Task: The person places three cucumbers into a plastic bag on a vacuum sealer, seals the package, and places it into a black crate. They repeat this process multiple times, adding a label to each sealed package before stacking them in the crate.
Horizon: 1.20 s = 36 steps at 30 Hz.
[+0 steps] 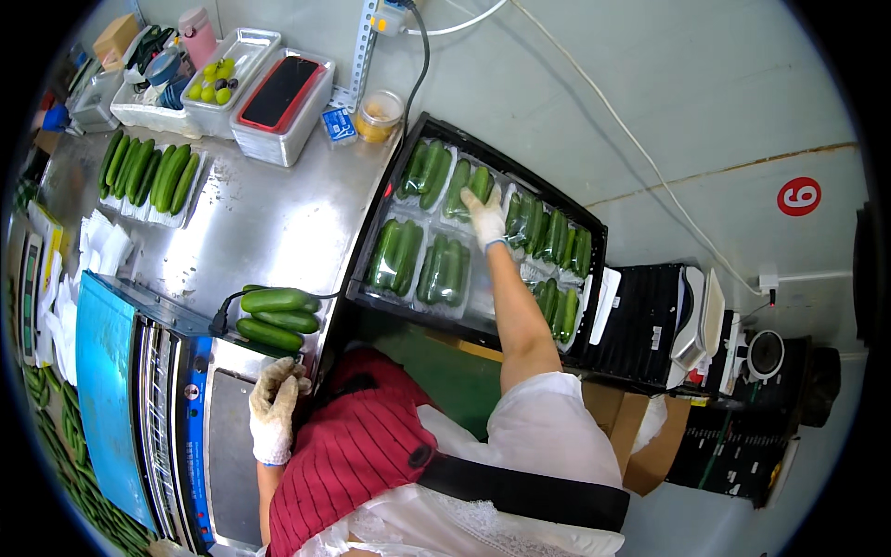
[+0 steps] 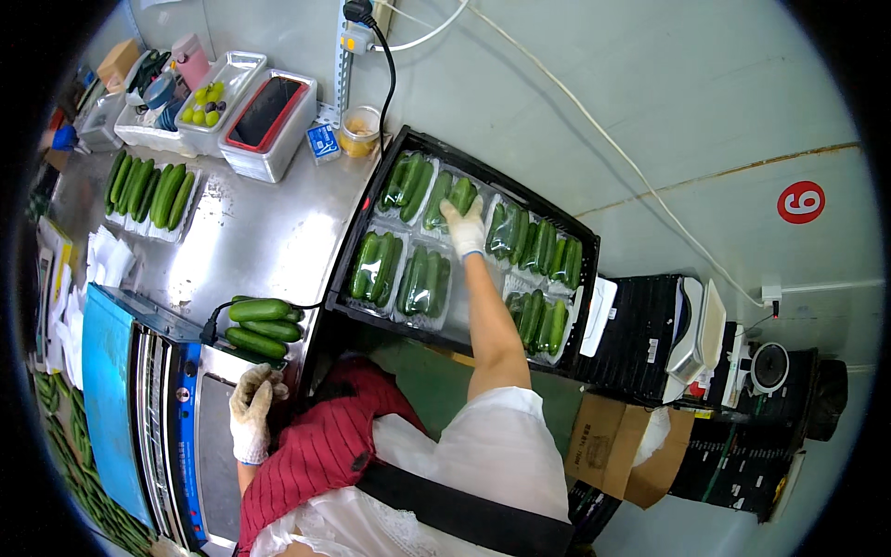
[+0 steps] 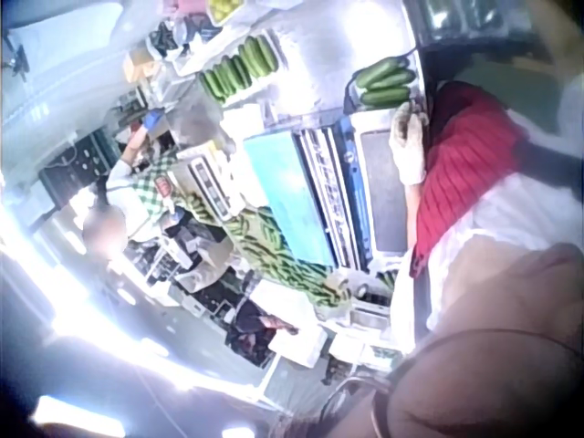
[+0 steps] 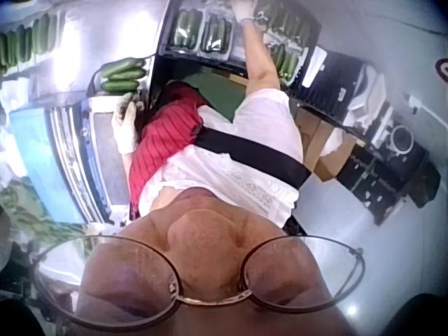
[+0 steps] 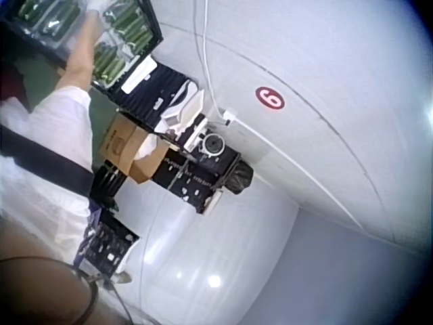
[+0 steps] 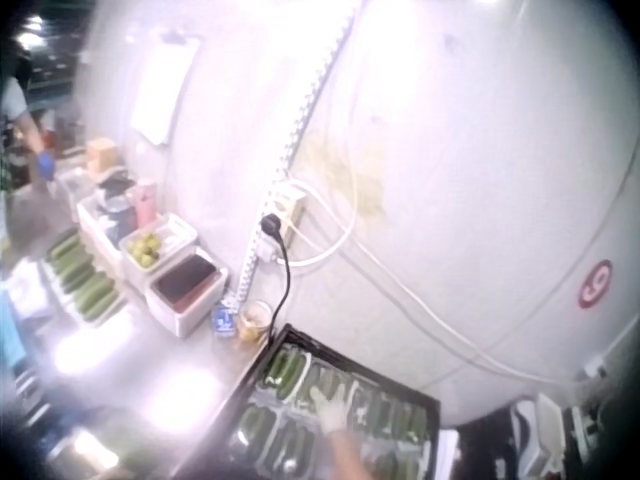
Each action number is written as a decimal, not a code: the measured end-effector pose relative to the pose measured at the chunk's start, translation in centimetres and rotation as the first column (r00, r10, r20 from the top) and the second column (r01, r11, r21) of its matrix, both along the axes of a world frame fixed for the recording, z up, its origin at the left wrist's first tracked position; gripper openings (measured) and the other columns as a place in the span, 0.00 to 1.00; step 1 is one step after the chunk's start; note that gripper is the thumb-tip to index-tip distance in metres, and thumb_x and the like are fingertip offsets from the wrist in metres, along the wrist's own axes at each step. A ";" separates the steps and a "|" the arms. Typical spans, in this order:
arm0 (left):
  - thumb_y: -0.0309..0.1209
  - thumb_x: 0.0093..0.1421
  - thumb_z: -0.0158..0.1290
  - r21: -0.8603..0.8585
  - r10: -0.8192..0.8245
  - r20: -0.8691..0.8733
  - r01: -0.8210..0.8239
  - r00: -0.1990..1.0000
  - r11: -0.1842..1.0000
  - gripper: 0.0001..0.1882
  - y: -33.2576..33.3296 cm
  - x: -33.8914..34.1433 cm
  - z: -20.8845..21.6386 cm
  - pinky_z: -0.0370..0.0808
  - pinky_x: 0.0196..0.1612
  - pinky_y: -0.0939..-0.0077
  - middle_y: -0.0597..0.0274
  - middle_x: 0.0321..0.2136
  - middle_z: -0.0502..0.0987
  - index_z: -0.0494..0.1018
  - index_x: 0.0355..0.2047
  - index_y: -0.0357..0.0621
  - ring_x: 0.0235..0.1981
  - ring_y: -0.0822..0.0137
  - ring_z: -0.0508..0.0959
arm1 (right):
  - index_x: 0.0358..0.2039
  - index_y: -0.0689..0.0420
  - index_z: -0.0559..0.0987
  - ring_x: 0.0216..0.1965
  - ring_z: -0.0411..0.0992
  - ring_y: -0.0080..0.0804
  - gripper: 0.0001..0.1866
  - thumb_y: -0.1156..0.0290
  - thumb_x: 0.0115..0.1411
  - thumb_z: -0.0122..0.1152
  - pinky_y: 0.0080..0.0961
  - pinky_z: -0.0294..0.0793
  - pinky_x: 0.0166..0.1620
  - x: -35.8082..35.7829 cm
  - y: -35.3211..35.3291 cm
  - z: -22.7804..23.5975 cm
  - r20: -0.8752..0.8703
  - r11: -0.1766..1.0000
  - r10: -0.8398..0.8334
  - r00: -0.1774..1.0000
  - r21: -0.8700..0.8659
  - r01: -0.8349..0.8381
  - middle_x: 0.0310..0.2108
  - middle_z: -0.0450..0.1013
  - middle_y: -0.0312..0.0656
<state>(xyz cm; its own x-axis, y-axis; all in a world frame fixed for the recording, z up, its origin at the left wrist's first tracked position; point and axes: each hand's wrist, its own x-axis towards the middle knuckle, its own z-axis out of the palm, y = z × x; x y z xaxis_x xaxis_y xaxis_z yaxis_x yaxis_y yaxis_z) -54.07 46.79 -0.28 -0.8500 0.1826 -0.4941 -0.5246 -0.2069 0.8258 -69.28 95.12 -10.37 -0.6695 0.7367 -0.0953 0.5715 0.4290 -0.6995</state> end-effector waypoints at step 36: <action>0.39 0.64 0.52 -0.329 -0.023 -0.238 -0.059 0.971 0.943 0.18 -3.6 4.7 2.3 0.75 0.50 0.71 0.56 0.45 0.80 0.73 0.51 0.46 0.46 0.63 0.80 | 0.46 0.60 0.78 0.48 0.72 0.56 0.28 0.47 0.58 0.61 0.51 0.70 0.53 -2.5 -0.1 1.9 0.363 0.517 0.335 0.869 0.701 -0.492 0.47 0.74 0.59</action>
